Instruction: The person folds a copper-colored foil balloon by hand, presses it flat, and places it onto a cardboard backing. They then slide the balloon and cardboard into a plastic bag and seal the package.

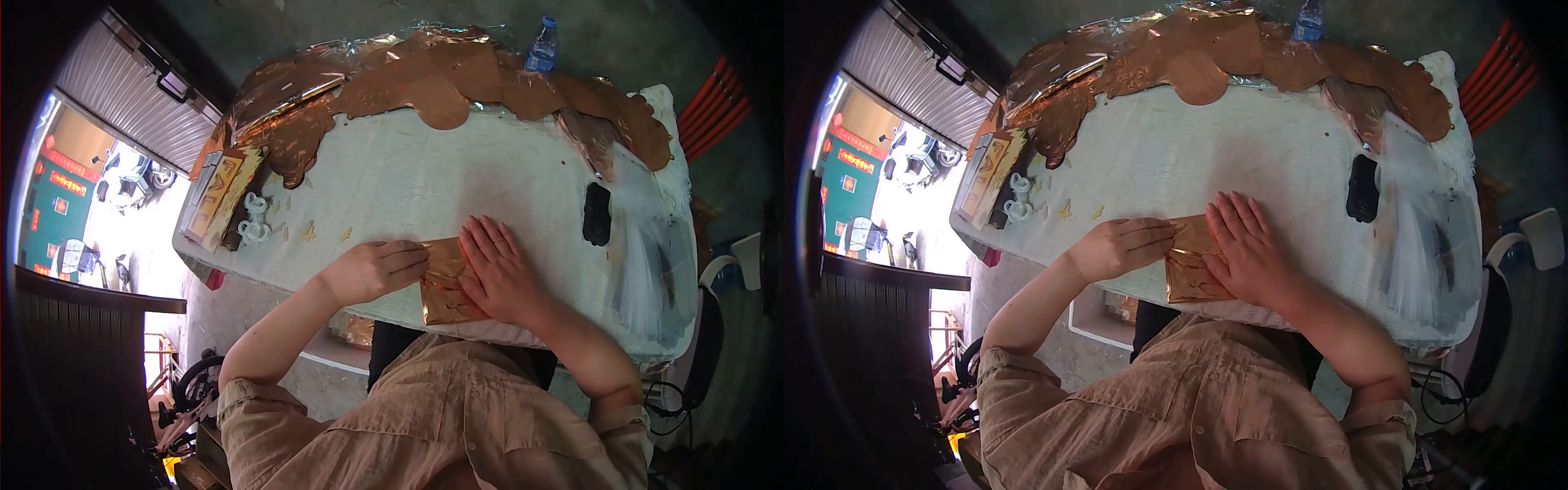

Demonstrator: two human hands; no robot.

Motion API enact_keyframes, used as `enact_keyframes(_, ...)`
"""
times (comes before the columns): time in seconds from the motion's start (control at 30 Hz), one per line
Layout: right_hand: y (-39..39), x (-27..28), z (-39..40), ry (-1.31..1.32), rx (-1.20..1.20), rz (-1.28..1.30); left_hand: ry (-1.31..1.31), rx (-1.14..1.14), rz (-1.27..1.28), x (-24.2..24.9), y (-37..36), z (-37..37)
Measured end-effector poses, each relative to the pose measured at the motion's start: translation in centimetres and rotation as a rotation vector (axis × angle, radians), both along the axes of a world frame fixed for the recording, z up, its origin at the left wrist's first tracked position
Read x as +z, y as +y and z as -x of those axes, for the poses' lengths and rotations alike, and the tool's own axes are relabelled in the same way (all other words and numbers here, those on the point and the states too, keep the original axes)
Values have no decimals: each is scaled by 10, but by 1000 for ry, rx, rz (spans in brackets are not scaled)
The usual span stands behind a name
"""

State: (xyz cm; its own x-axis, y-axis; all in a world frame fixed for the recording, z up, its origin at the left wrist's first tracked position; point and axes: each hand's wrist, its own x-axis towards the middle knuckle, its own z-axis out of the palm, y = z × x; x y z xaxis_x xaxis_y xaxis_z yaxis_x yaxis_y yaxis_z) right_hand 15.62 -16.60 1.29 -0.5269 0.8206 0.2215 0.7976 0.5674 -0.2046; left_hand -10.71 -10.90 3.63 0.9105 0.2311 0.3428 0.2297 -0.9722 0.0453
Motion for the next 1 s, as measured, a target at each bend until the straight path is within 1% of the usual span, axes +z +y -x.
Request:
enact_keyframes(0.2,0,0,0,-2,1,-2,-36,-13,63,-1,3,-1)
enact_keyframes(0.27,0,0,0,2,0,-3,-122,-19,181,-1,4,-3)
enact_keyframes(0.3,0,0,0,4,0,-2,-121,-21,182,0,4,-3)
enact_keyframes(0.37,0,0,0,6,-4,3,-142,17,301,1,1,-2)
enact_keyframes(0.4,0,1,0,-6,-2,-2,-142,14,305,2,0,-1)
enact_keyframes(0.47,0,1,0,-17,-1,-4,-111,37,404,4,-1,2)
enact_keyframes(0.5,1,1,-1,-12,0,2,-110,36,406,6,-2,4)
enact_keyframes(0.57,1,0,0,-4,-3,11,-24,53,380,9,-5,8)
enact_keyframes(0.67,0,1,0,-3,-5,12,19,62,416,11,-7,12)
enact_keyframes(0.7,0,1,0,-9,-3,23,16,62,408,12,-8,12)
enact_keyframes(0.77,1,1,0,-16,-1,21,-13,94,503,12,-9,12)
enact_keyframes(0.8,0,0,0,-15,-2,21,-15,94,495,13,-8,12)
enact_keyframes(0.87,0,-1,0,-16,-1,19,-71,208,763,12,-6,11)
enact_keyframes(0.9,0,-2,0,-14,-5,18,-76,210,761,7,-6,11)
enact_keyframes(0.97,0,-4,1,-17,0,13,-355,341,1279,-4,-6,11)
enact_keyframes(1.0,0,-5,1,-16,-2,8,-361,343,1275,-4,-6,8)
